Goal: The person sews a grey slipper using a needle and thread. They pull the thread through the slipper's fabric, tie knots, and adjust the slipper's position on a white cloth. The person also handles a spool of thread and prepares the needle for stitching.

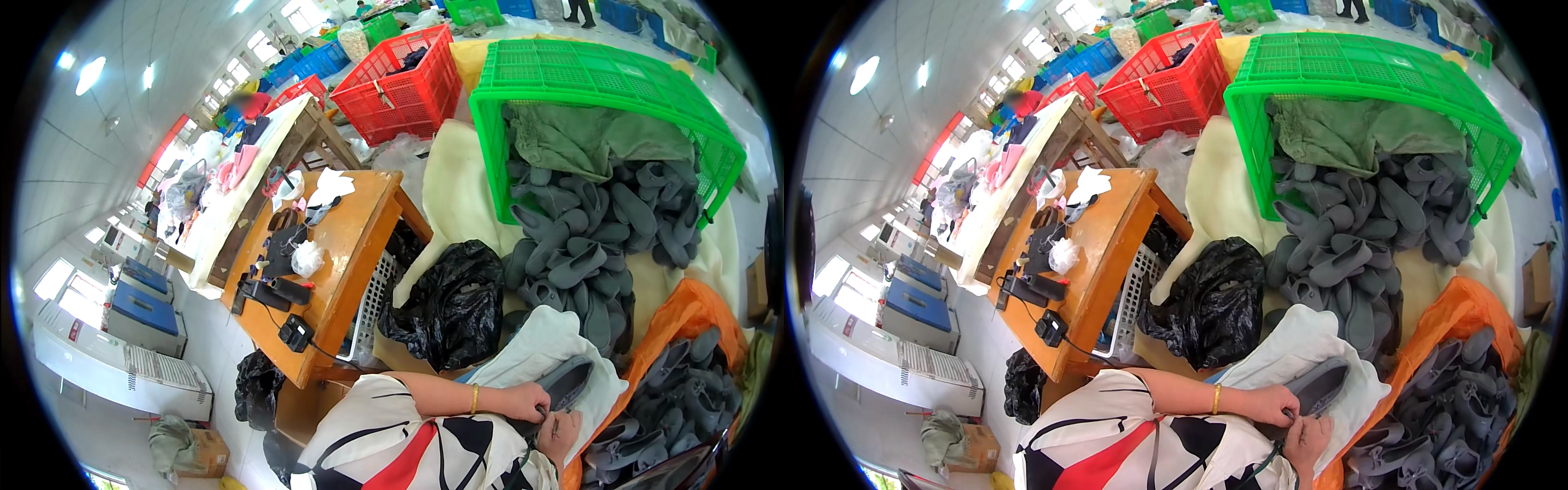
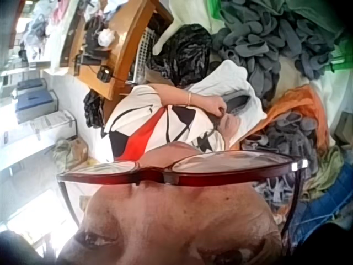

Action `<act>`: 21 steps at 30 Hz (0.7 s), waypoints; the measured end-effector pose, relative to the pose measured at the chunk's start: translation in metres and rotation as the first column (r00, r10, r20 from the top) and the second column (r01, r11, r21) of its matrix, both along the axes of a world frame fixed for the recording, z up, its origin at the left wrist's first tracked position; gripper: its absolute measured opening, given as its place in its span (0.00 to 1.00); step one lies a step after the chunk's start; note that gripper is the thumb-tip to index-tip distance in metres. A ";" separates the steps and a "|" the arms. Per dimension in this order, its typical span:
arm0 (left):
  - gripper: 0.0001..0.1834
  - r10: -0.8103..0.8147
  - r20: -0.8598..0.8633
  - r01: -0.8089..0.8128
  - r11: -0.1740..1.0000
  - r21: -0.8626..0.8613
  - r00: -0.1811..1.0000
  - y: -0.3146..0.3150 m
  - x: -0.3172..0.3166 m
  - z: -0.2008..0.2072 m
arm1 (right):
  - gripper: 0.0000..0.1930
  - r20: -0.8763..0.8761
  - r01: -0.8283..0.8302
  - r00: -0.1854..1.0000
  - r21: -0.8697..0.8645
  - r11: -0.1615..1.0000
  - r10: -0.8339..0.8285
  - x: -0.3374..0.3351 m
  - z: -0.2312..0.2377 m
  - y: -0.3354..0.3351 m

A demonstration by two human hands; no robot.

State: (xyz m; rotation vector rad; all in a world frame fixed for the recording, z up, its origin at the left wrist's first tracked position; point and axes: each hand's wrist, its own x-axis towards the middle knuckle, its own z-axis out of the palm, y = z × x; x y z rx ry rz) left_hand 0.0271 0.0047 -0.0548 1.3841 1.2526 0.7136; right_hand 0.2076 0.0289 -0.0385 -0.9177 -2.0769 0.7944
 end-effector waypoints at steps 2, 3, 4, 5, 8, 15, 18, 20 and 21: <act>0.11 -0.043 -0.071 0.044 0.999 0.017 0.997 0.003 0.001 0.005 | 0.06 -0.020 0.024 1.000 0.061 0.998 -0.023 -0.001 0.006 0.000; 0.11 -0.067 -0.106 0.070 0.997 0.026 0.992 0.005 0.001 0.007 | 0.06 -0.032 0.042 0.999 0.112 0.993 -0.039 -0.002 0.014 0.000; 0.10 -0.066 -0.092 0.066 0.998 -0.004 0.994 0.006 0.001 0.007 | 0.06 -0.045 0.060 0.998 0.162 0.985 -0.054 -0.004 0.021 0.001; 0.10 -0.058 -0.075 0.055 0.998 -0.039 0.996 0.003 0.001 0.007 | 0.05 -0.014 0.038 0.999 0.133 0.990 -0.037 -0.003 0.023 0.002; 0.10 -0.075 -0.042 0.072 0.995 -0.063 0.996 -0.001 0.002 0.010 | 0.06 -0.103 0.044 0.992 -0.279 0.959 -0.075 0.000 0.027 0.009; 0.10 -0.132 -0.147 0.147 0.985 0.093 0.980 -0.005 -0.004 0.010 | 0.08 -0.381 -0.222 0.824 -0.899 0.378 -0.420 0.013 0.003 0.014; 0.09 -0.131 -0.174 0.148 0.986 0.083 0.976 -0.012 -0.006 0.008 | 0.07 -0.414 -0.219 0.821 -0.864 0.452 -0.393 0.025 0.008 0.020; 0.08 -0.107 -0.172 0.116 0.992 0.040 0.979 -0.012 -0.008 0.013 | 0.06 -0.495 -0.301 0.723 -0.853 0.426 -0.482 0.025 0.028 0.018; 0.08 -0.101 -0.172 0.105 0.994 0.014 0.980 -0.011 -0.009 0.016 | 0.07 -0.525 -0.327 0.687 -0.841 0.432 -0.502 0.024 0.031 0.016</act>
